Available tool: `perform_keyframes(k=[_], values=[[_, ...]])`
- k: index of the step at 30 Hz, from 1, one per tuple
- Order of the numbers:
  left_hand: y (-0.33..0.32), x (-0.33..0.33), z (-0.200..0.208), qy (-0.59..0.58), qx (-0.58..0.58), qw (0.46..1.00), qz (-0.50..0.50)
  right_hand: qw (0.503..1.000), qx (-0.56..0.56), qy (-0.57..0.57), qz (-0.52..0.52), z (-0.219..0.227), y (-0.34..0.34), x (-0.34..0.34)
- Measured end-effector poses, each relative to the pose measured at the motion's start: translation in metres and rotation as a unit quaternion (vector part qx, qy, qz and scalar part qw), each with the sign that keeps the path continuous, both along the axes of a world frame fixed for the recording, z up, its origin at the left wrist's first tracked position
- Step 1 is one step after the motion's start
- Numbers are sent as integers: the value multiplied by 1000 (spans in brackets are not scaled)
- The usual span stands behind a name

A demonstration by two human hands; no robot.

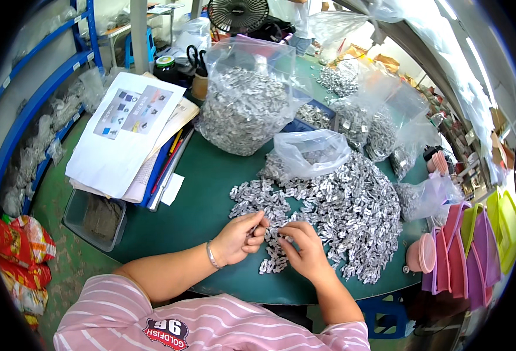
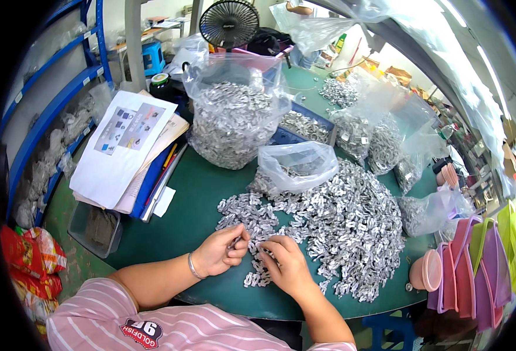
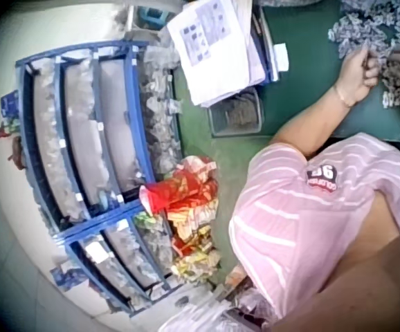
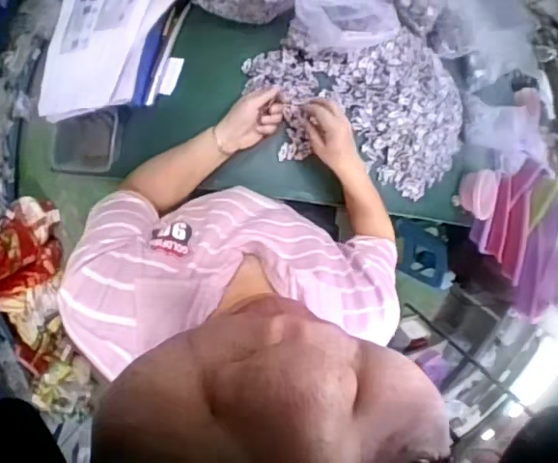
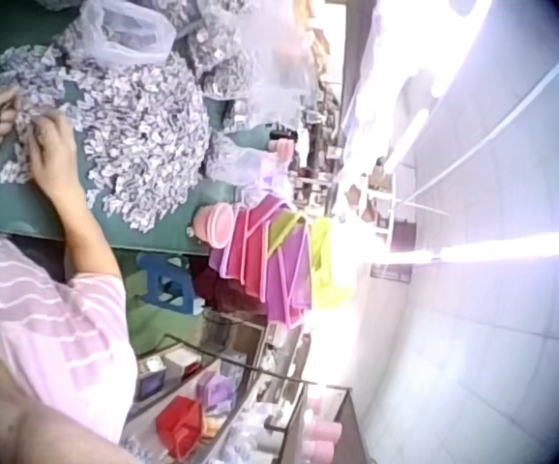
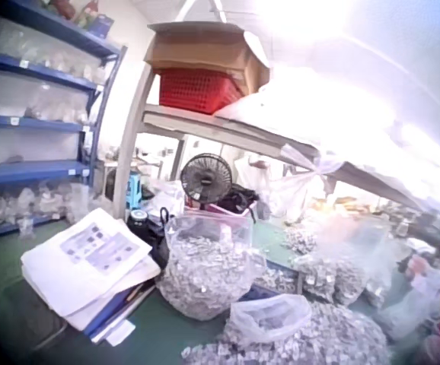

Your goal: The person sorts small metal components from a large pile on a table, picking them up and placing them into different bags and containers.

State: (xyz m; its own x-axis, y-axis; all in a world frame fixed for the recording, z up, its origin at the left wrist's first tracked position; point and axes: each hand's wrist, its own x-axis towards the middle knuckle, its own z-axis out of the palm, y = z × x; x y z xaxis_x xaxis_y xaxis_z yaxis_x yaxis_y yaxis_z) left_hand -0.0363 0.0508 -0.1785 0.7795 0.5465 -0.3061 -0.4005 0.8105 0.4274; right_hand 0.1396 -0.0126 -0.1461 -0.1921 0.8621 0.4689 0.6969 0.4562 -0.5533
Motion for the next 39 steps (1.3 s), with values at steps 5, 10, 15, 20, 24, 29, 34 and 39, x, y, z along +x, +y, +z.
perform_keyframes(k=[5,10,15,20,24,29,34,39], values=[[-3,-1,-6,-32,49,998,22,992,-70,-92,-43,-21,-19,16],[-13,8,-4,1,89,996,-28,991,-69,11,-116,-32,-24,23],[-16,6,-3,99,188,977,-32,917,-197,305,-166,-33,-21,14],[-22,11,-6,171,291,939,-67,883,-103,451,-84,-29,-33,-8],[-21,9,-1,160,239,950,-119,932,-2,361,-40,-31,-35,-12],[-18,9,-6,105,228,966,-69,955,18,293,-37,-34,-39,-16],[-16,8,-4,74,190,977,-63,954,-3,298,-22,-35,-44,-16],[-21,11,-14,131,488,861,62,982,-40,118,-144,-23,-37,-4]])
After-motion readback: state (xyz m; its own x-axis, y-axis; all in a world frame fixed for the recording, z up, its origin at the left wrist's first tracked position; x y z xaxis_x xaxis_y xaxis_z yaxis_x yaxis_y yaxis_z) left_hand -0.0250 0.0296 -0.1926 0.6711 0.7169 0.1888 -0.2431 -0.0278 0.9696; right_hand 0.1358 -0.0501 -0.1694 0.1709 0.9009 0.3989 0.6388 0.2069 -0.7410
